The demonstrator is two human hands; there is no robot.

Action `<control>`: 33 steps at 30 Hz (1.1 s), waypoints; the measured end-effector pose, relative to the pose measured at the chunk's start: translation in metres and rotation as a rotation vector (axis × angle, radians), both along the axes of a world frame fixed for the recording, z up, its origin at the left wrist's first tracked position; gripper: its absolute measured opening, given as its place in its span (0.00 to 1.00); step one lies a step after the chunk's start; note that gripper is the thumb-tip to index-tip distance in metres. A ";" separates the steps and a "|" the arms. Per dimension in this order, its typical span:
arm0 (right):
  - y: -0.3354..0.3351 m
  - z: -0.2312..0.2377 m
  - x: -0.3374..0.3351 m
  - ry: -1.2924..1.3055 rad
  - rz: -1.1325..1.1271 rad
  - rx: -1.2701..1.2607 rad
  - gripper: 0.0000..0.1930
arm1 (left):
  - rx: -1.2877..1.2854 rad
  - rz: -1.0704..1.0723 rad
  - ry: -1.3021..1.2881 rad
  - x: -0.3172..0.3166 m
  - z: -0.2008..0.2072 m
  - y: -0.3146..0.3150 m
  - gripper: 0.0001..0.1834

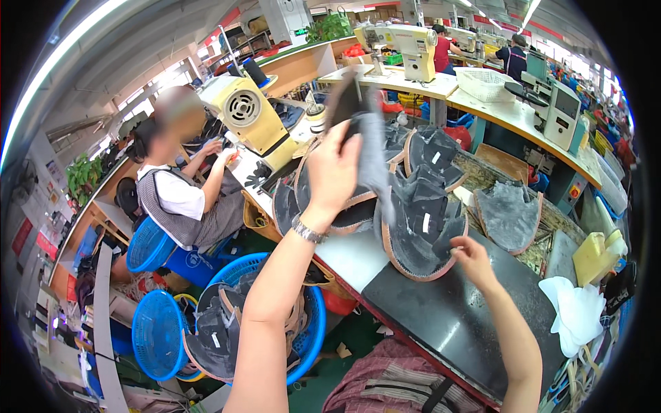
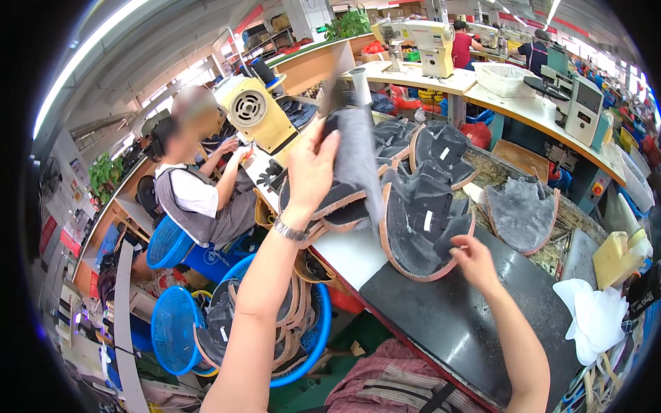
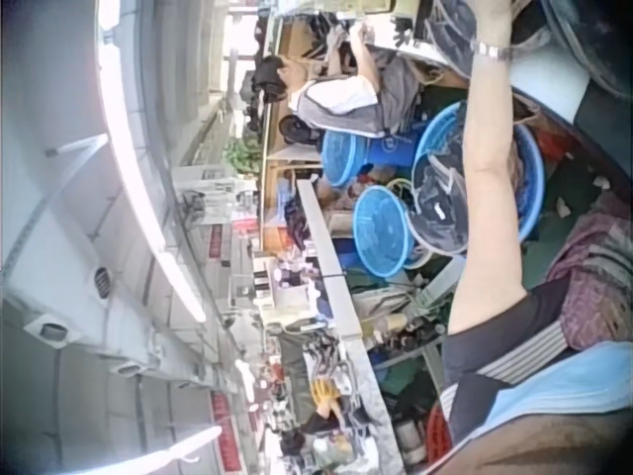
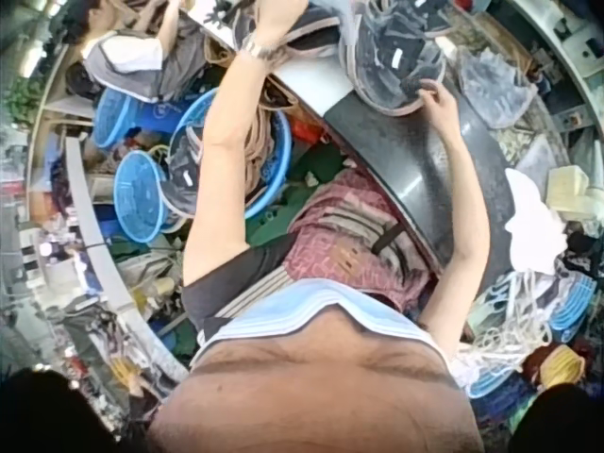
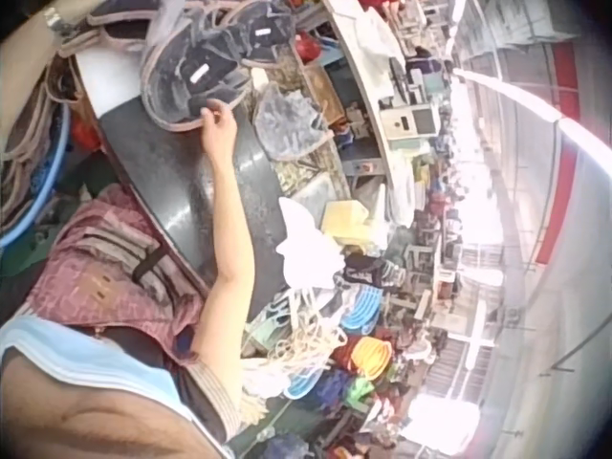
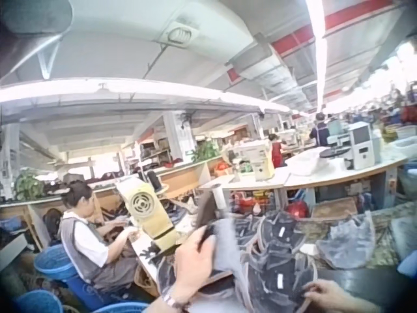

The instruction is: The person assembles shoe parts by hand, inserting white foam inserts into grey fabric pieces and securing them with a hammer and metal punch. They handle multiple shoe components, including grey fabric, white foam, and black leather-like pieces, stacking them on the table as they work.

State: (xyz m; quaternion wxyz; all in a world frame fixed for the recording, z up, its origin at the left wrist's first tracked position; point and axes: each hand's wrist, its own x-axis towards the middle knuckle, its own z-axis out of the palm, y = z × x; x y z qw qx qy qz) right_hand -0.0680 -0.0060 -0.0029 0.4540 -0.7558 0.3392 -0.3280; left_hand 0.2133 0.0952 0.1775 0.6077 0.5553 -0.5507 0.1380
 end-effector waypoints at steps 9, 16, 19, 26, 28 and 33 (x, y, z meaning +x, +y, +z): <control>-0.013 0.036 -0.130 -0.174 -0.230 0.079 0.14 | 0.864 -1.301 -0.092 -0.153 -0.054 -0.040 0.11; 0.056 0.001 -0.191 0.220 -0.305 0.317 0.08 | 0.817 -1.172 -0.246 -0.232 -0.199 -0.062 0.14; 0.091 -0.004 -0.201 0.326 -0.261 0.275 0.17 | 0.559 -1.210 -0.361 -0.211 -0.206 -0.050 0.17; 0.122 0.011 -0.181 0.265 -0.170 0.294 0.19 | 0.581 -1.441 -0.471 -0.165 -0.212 -0.033 0.25; 0.124 0.030 -0.175 0.452 -0.073 0.147 0.22 | 0.610 -1.448 -0.422 -0.163 -0.209 -0.031 0.25; 0.124 0.047 -0.173 0.564 -0.049 0.264 0.28 | 0.506 -1.375 -0.517 -0.173 -0.216 -0.034 0.24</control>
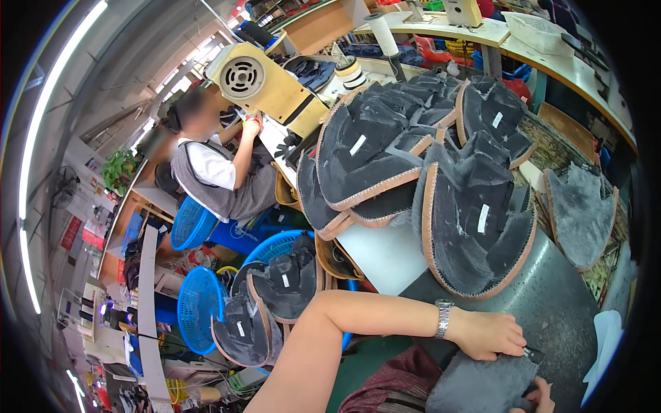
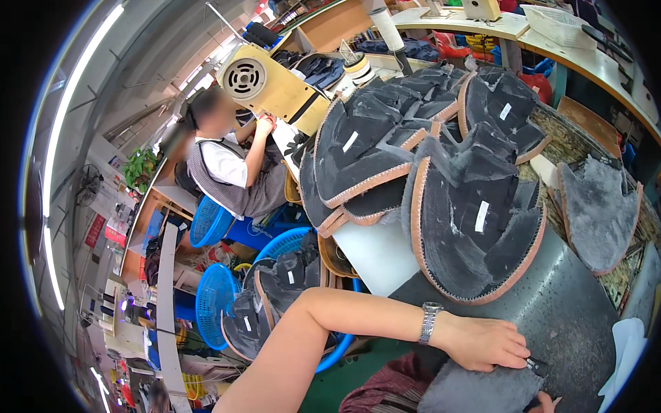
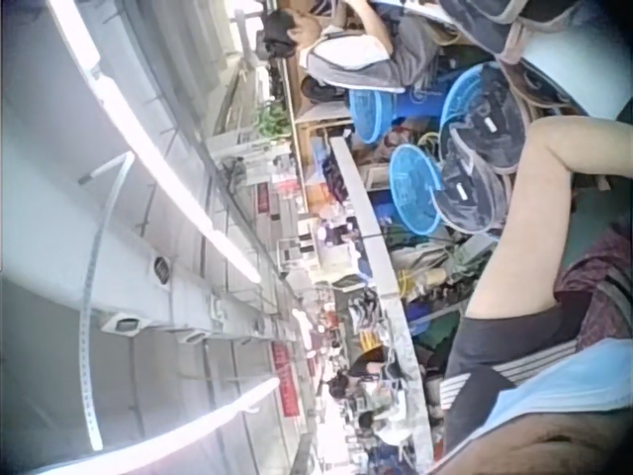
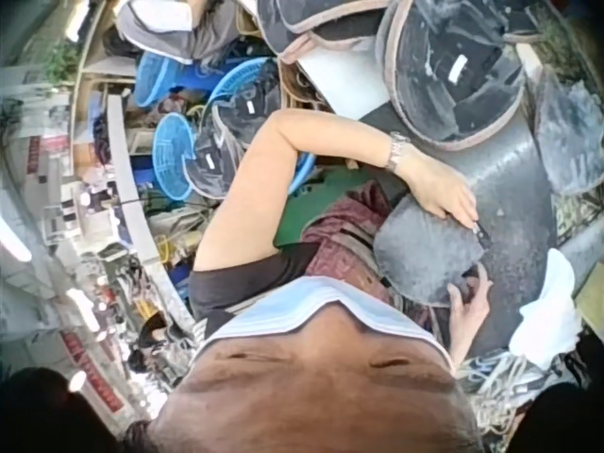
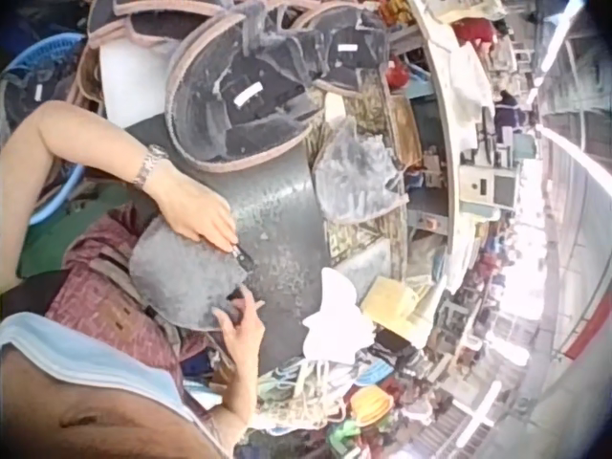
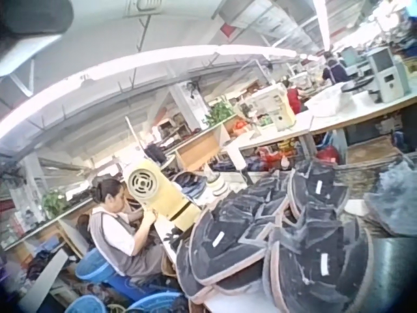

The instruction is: The person assembles shoe parts by hand, inserting white foam inserts into grey fabric pieces and securing them with a hammer and metal punch. They handle multiple shoe components, including grey fabric, white foam, and black leather-like pieces, stacking them on the table as they work.

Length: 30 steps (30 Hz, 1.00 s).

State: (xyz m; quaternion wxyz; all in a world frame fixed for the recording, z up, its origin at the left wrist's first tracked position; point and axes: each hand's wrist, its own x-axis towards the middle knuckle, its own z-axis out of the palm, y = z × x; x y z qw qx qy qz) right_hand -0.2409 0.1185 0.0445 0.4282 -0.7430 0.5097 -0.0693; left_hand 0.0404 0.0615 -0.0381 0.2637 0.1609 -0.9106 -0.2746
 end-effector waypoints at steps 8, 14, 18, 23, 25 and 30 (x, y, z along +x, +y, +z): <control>-0.016 -0.031 -0.035 -0.674 -0.324 0.586 0.32 | -0.334 0.079 -0.005 -0.023 -0.011 -0.004 0.22; -0.021 -0.009 0.042 -1.475 -0.923 0.379 0.22 | 0.161 0.168 0.024 -0.030 -0.024 -0.016 0.15; -0.025 -0.029 0.036 -1.203 -1.027 0.067 0.19 | 0.632 0.328 0.335 -0.042 -0.004 -0.025 0.27; -0.024 -0.094 -0.029 -0.518 -0.580 0.102 0.21 | 0.741 0.438 -0.054 -0.045 0.028 -0.027 0.31; -0.025 -0.077 -0.015 -0.529 -0.517 0.121 0.19 | 0.648 0.361 0.048 -0.049 0.022 -0.020 0.24; -0.031 -0.072 -0.012 -0.586 -0.430 0.249 0.13 | 0.609 0.358 0.073 -0.051 0.018 0.000 0.13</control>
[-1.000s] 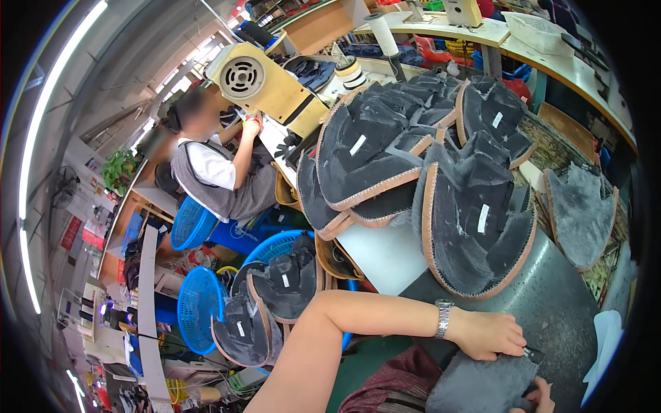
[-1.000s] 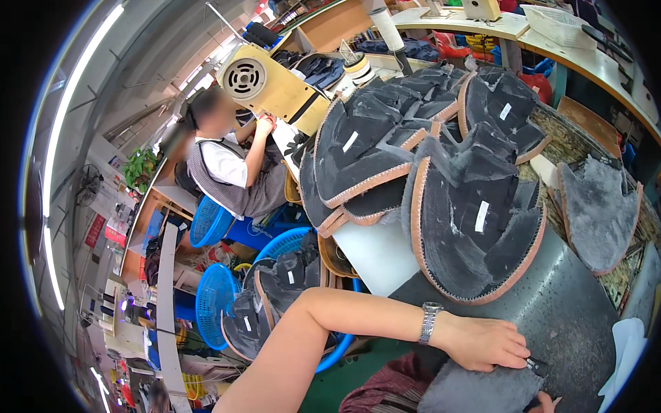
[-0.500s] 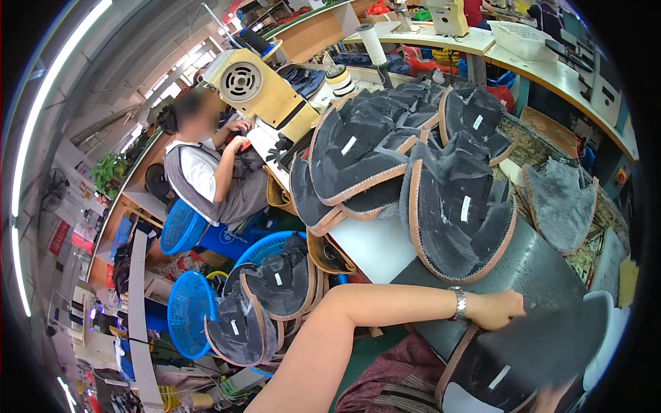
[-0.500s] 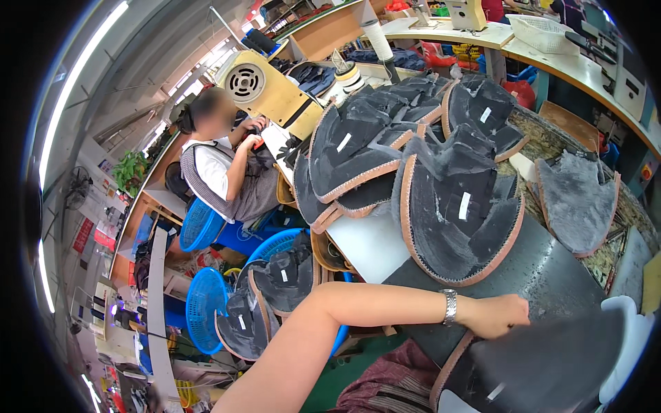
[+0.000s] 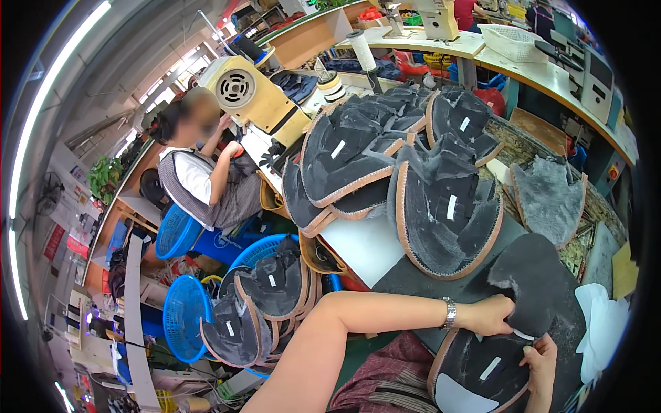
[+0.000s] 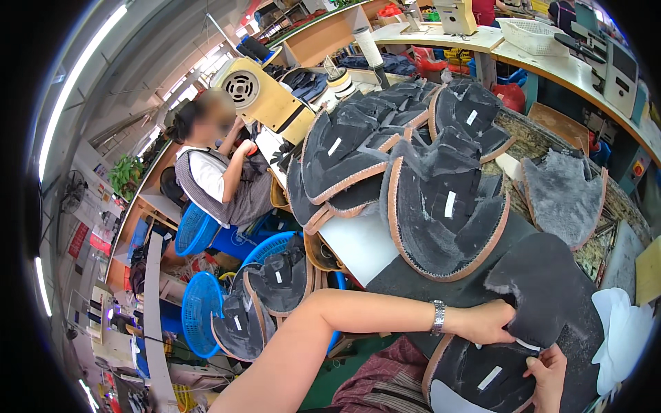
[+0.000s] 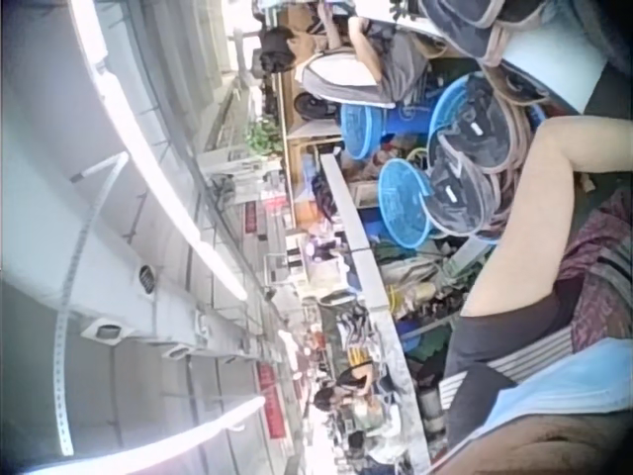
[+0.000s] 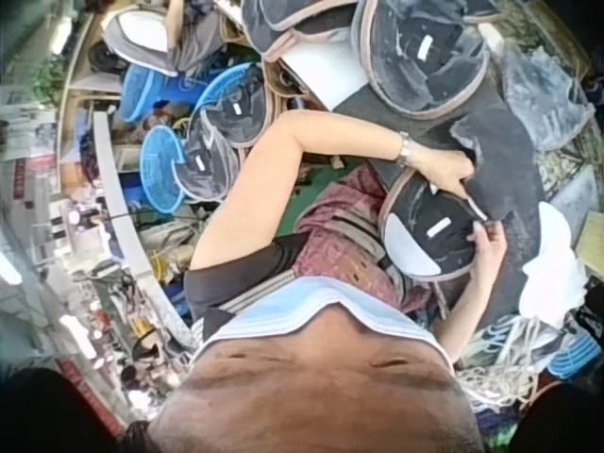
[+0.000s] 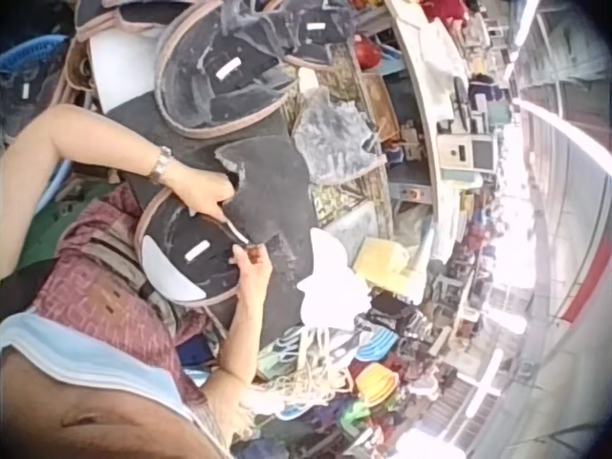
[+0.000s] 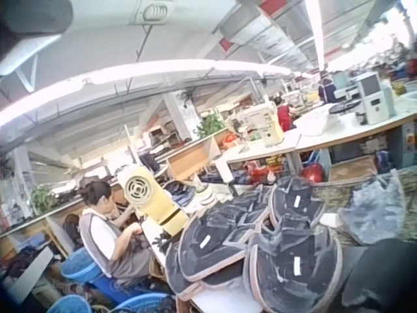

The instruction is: The person assembles shoe parts by hand, inserting white foam inserts into grey fabric pieces and securing them with a hammer and metal punch. They handle multiple shoe components, including grey fabric, white foam, and black leather-like pieces, stacking them on the table as they work.

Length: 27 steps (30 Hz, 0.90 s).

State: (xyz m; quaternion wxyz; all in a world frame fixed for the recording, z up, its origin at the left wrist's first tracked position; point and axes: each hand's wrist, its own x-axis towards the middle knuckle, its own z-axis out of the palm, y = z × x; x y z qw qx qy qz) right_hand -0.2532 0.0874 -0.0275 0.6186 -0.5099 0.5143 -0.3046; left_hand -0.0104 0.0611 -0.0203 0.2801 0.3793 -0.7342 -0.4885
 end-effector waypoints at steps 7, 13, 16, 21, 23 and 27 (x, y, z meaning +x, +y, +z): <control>-0.013 0.010 0.013 0.170 -0.033 -0.021 0.07 | 0.153 0.066 0.015 -0.011 -0.010 -0.010 0.12; -0.017 0.014 0.015 0.073 0.040 -0.233 0.18 | 0.195 0.021 0.005 -0.011 -0.006 -0.009 0.12; -0.018 0.001 0.000 0.162 0.029 -0.275 0.21 | -0.029 -0.047 -0.180 -0.017 -0.021 -0.015 0.12; -0.019 -0.019 -0.006 0.814 0.479 -0.987 0.20 | -0.737 -0.016 -0.172 -0.020 -0.099 -0.006 0.11; -0.021 -0.018 -0.005 0.746 0.408 -1.313 0.17 | -0.650 0.047 -0.117 -0.012 -0.040 -0.003 0.09; -0.018 -0.010 0.000 0.708 0.401 -1.195 0.16 | -0.742 0.054 -0.123 -0.013 -0.046 -0.005 0.06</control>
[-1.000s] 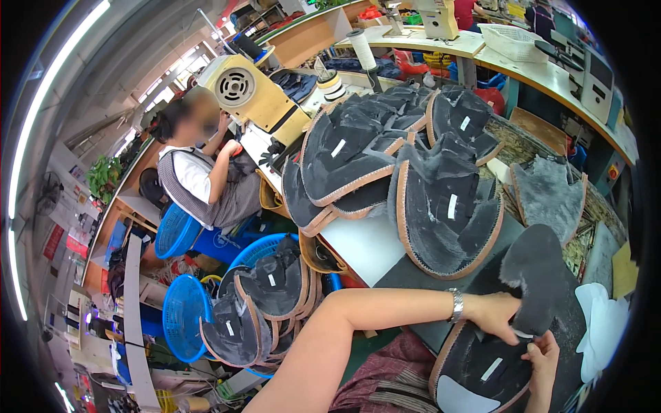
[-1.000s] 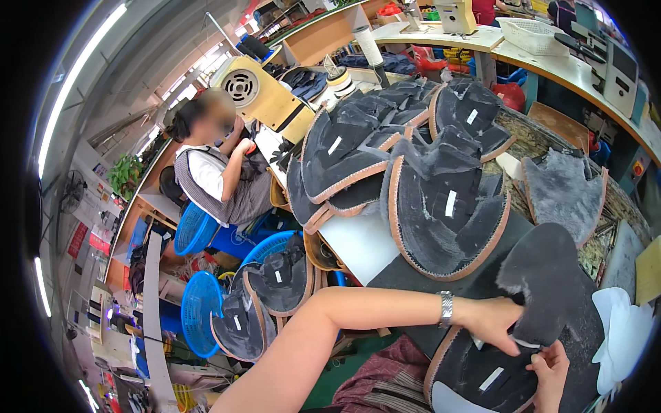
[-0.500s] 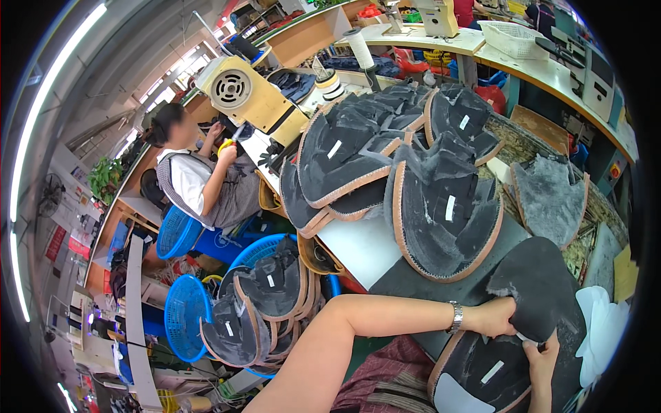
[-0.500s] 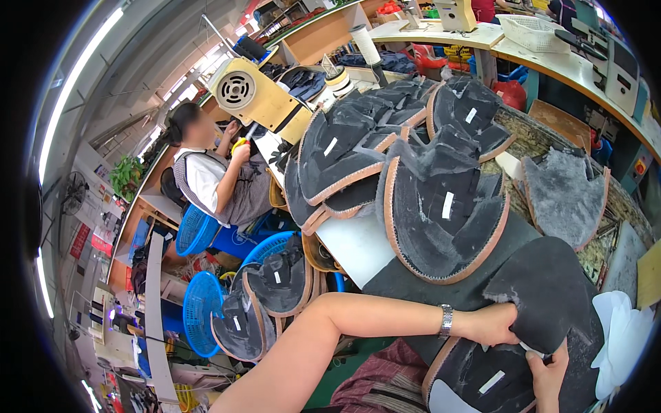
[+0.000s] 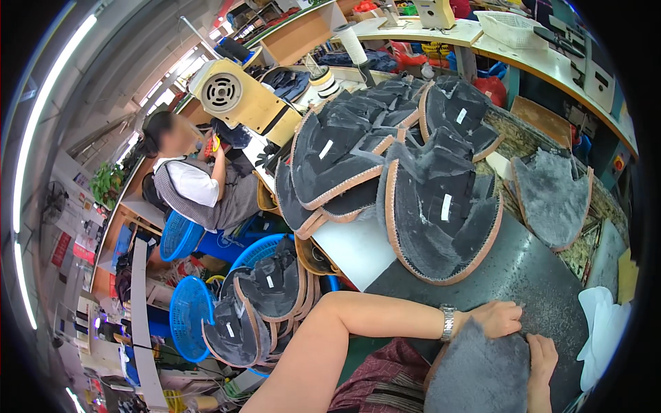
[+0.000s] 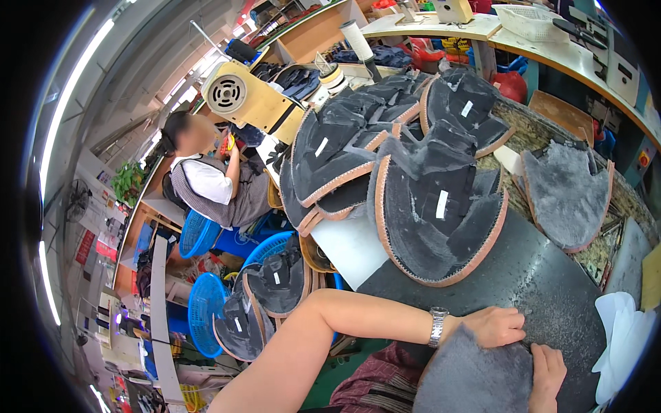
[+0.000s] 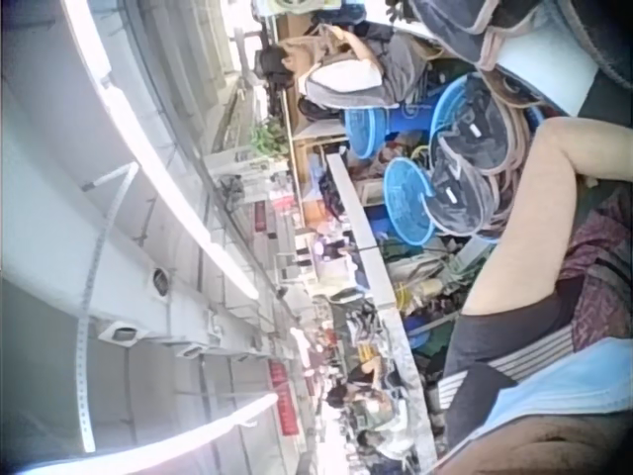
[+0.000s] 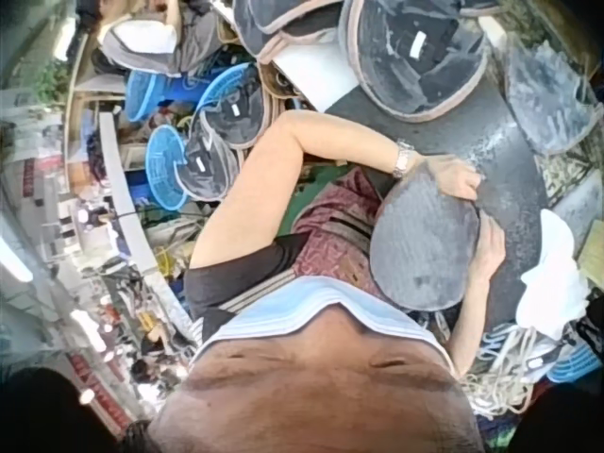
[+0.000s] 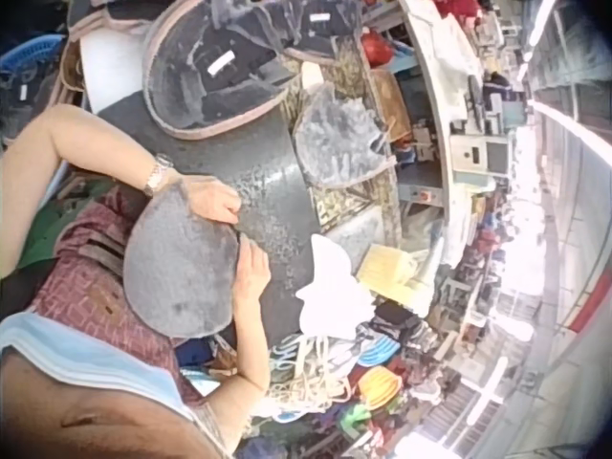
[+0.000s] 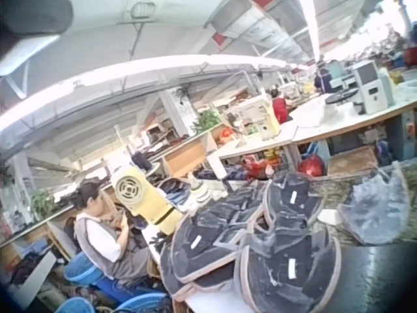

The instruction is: The person assembles shoe parts by hand, inserting white foam inserts into grey fabric pieces and securing them with a hammer and metal punch. They handle multiple shoe components, including grey fabric, white foam, and black leather-like pieces, stacking them on the table as they work.

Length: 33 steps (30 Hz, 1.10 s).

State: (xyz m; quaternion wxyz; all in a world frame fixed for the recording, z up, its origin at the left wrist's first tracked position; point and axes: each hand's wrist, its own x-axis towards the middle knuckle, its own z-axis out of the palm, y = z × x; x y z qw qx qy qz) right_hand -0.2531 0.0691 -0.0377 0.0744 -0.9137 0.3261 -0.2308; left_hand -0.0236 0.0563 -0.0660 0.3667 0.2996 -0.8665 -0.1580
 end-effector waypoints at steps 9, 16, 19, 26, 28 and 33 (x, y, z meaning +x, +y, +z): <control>-0.013 0.027 0.019 0.163 0.153 -0.342 0.15 | -0.362 -0.150 -0.200 0.018 0.027 -0.012 0.15; -0.012 0.016 0.007 0.220 0.222 -0.455 0.13 | -0.544 -0.280 -0.485 0.013 0.041 -0.015 0.15; -0.009 0.012 0.007 0.227 0.198 -0.449 0.11 | -0.587 -0.338 -0.518 0.013 0.038 -0.015 0.16; -0.009 0.009 0.013 0.220 0.198 -0.441 0.11 | -0.433 -0.473 -0.615 0.035 0.048 -0.012 0.18; -0.010 0.010 0.013 0.243 0.207 -0.454 0.11 | -0.265 -0.487 -0.587 0.041 0.051 -0.015 0.18; -0.010 0.015 0.013 0.314 0.224 -0.496 0.12 | 0.330 -0.620 -0.383 0.044 0.068 -0.046 0.15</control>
